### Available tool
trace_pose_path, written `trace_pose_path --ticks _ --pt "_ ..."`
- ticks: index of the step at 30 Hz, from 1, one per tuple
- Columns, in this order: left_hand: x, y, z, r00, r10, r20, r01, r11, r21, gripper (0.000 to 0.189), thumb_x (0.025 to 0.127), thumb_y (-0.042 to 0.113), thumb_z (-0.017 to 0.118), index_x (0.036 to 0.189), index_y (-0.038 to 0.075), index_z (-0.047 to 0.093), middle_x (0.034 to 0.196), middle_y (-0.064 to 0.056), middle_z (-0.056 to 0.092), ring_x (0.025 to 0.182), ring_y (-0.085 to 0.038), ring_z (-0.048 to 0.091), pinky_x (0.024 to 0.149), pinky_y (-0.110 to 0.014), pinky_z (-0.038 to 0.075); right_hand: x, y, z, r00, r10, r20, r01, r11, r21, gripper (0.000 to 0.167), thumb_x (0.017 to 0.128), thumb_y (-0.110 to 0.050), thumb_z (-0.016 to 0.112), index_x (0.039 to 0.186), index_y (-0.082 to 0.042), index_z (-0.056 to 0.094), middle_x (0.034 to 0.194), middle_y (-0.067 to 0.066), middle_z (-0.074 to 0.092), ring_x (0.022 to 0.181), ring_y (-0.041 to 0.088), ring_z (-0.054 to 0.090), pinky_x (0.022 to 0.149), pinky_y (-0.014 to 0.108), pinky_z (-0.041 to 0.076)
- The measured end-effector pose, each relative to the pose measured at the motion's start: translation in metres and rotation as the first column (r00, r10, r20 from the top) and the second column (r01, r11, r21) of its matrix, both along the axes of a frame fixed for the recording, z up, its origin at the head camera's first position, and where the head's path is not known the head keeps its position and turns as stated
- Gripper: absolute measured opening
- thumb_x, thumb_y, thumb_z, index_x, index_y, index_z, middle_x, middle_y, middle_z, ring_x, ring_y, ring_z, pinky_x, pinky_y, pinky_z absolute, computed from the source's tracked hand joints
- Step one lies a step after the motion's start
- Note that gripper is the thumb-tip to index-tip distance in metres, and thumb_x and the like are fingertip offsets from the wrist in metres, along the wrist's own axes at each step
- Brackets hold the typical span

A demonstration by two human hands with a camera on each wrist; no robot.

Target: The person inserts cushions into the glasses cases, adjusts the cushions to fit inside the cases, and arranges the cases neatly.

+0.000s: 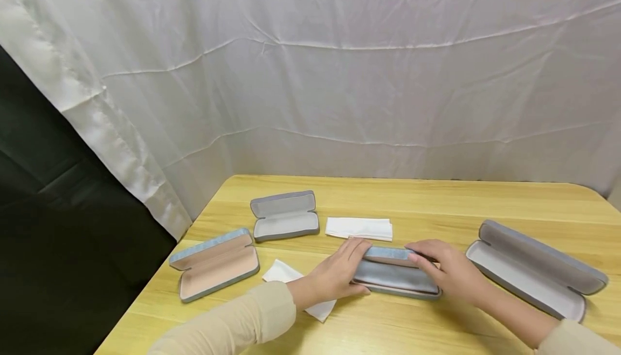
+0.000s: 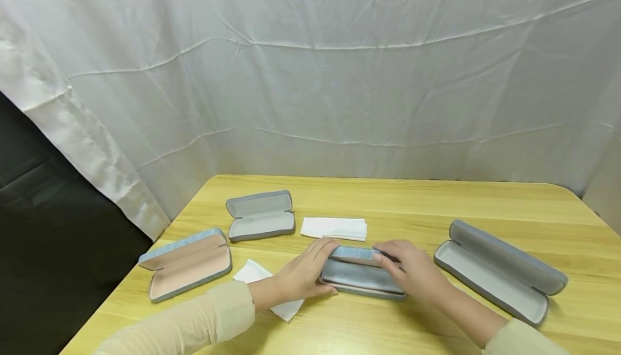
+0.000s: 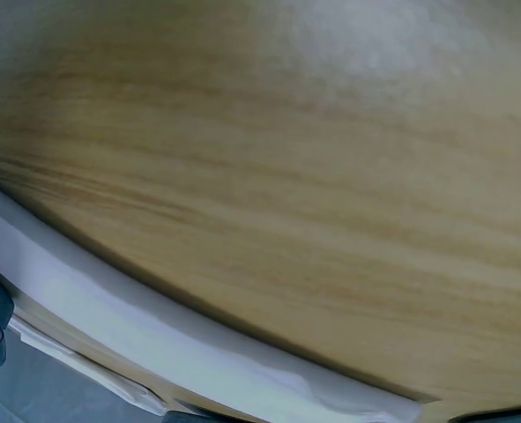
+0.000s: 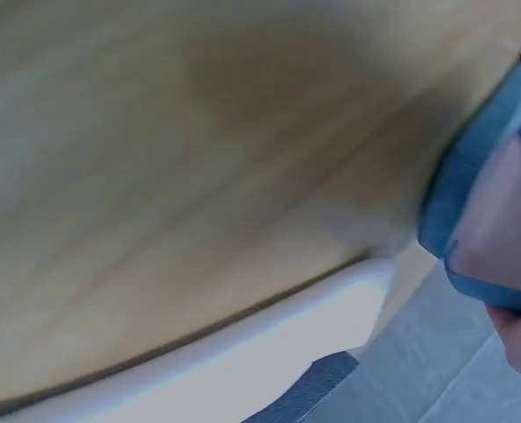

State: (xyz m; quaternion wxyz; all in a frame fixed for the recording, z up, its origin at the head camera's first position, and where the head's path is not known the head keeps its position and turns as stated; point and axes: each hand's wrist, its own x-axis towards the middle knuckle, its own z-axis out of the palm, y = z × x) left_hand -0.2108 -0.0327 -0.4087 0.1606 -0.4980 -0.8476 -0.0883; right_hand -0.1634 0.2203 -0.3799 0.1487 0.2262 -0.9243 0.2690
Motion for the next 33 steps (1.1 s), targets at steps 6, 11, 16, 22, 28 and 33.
trace_pose_path --ticks 6,11,16,22,28,33 --pt "0.0 0.0 -0.002 1.0 -0.004 -0.003 0.004 1.0 0.021 0.086 0.073 0.044 0.075 0.133 0.0 0.03 0.131 -0.01 0.041 0.123 -0.019 0.041 0.11 -0.024 0.033 -0.02 0.009 0.007 0.961 0.133 0.243 -0.12 0.99 -0.068 0.033 0.094 -0.027 0.053 0.116 -0.005 0.065 0.111 0.011 0.067 0.102 0.028 0.063 0.073 0.025 0.054" --pt "0.0 0.0 -0.003 1.0 -0.01 -0.022 0.011 1.0 0.018 0.085 0.074 0.043 0.074 0.133 0.0 0.031 0.131 -0.011 0.041 0.123 -0.019 0.041 0.11 -0.024 0.033 -0.027 0.015 0.008 0.915 0.208 0.346 -0.196 0.978 -0.07 0.039 0.097 -0.028 0.048 0.124 -0.002 0.058 0.12 0.017 0.062 0.11 0.037 0.057 0.08 0.035 0.055" --pt "0.001 0.0 -0.002 1.0 0.001 -0.015 -0.001 1.0 0.001 0.084 0.075 0.044 0.073 0.133 0.001 0.029 0.131 -0.01 0.041 0.123 -0.019 0.041 0.11 -0.023 0.033 -0.029 0.016 0.01 0.901 0.25 0.355 -0.252 0.967 -0.041 0.039 0.097 -0.026 0.047 0.127 -0.002 0.055 0.124 0.017 0.06 0.112 0.034 0.057 0.083 0.029 0.053" --pt "0.0 -0.001 -0.003 1.0 -0.017 -0.022 0.017 1.0 0.007 0.079 0.078 0.04 0.072 0.133 0.002 0.029 0.131 -0.011 0.04 0.122 -0.019 0.041 0.109 -0.023 0.034 -0.028 0.015 0.003 0.913 0.315 0.259 -0.307 0.949 -0.071 0.035 0.096 -0.021 0.051 0.123 -0.002 0.059 0.118 0.014 0.064 0.108 0.01 0.058 0.08 0.023 0.053" --pt "0.001 -0.002 -0.004 0.997 -0.038 -0.068 0.038 0.999 -0.007 0.077 0.079 0.04 0.07 0.132 0.002 0.03 0.129 -0.011 0.041 0.121 -0.02 0.041 0.109 -0.025 0.034 -0.025 0.014 -0.003 0.929 0.315 0.193 -0.309 0.949 -0.062 0.031 0.095 -0.019 0.052 0.12 -0.005 0.061 0.115 0.012 0.066 0.107 0.011 0.059 0.08 0.023 0.053" --pt "0.002 -0.002 -0.004 0.997 -0.036 -0.075 0.034 0.999 -0.022 0.075 0.08 0.039 0.07 0.132 0.001 0.03 0.129 -0.012 0.041 0.122 -0.021 0.042 0.11 -0.025 0.034 -0.019 0.014 -0.005 0.95 0.267 0.163 -0.267 0.963 -0.021 0.031 0.094 -0.021 0.054 0.121 -0.009 0.062 0.116 0.015 0.064 0.105 0.029 0.061 0.079 0.032 0.055"
